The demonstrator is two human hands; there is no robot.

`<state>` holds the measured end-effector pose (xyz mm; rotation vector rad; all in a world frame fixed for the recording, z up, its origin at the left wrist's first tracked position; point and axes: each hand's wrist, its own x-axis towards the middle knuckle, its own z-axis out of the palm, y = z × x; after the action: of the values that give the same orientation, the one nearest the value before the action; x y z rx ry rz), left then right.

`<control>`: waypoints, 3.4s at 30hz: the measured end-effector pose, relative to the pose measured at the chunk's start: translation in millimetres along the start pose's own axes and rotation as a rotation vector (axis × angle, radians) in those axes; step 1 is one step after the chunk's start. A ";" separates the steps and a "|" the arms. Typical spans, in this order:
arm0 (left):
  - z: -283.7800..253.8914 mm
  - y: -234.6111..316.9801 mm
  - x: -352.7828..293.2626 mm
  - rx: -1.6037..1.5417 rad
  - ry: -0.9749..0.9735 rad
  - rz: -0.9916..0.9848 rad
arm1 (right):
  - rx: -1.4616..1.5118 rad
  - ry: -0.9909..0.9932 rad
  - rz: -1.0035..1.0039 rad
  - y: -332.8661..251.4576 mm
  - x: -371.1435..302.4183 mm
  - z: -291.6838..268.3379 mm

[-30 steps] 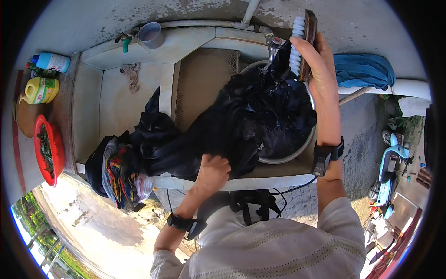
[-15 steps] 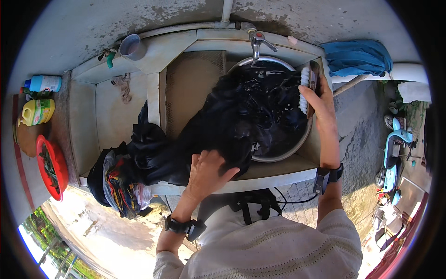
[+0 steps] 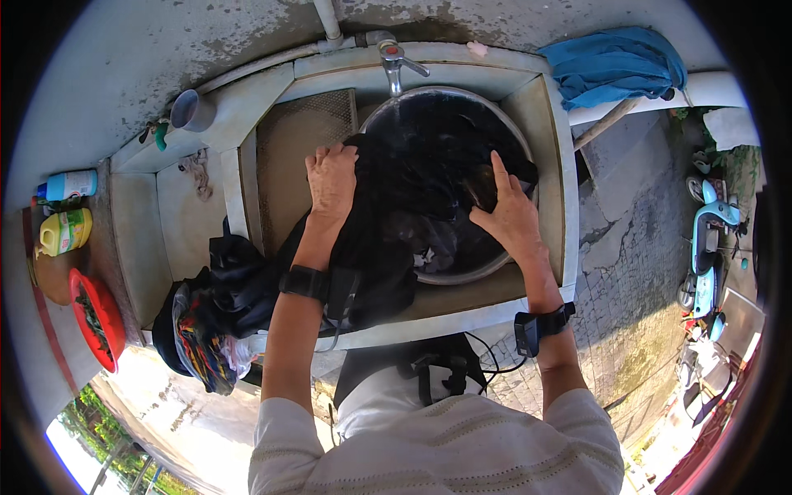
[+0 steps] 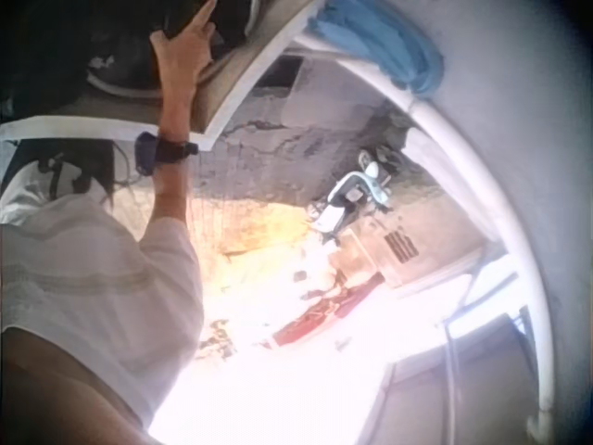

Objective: Hand-washing dark-colored clothes in a laundry basin using a brush and water.

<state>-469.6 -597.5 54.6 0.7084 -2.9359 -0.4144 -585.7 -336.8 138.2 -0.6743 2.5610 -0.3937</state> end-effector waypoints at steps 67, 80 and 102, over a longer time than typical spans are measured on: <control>-111.9 -229.4 99.4 0.219 0.122 -0.122 | 0.213 -0.193 0.331 83.1 54.2 170.2; -49.4 -38.4 -88.3 -0.537 -0.067 -0.040 | 0.075 -0.213 0.292 116.9 67.3 191.7; -36.2 17.3 -252.2 -0.306 -0.192 0.029 | 0.085 -0.279 -1.197 -147.8 -32.8 143.4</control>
<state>-247.6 -475.6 87.5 0.6144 -2.9486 -0.9530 -431.2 -465.7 83.7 -2.0045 1.6062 -0.6877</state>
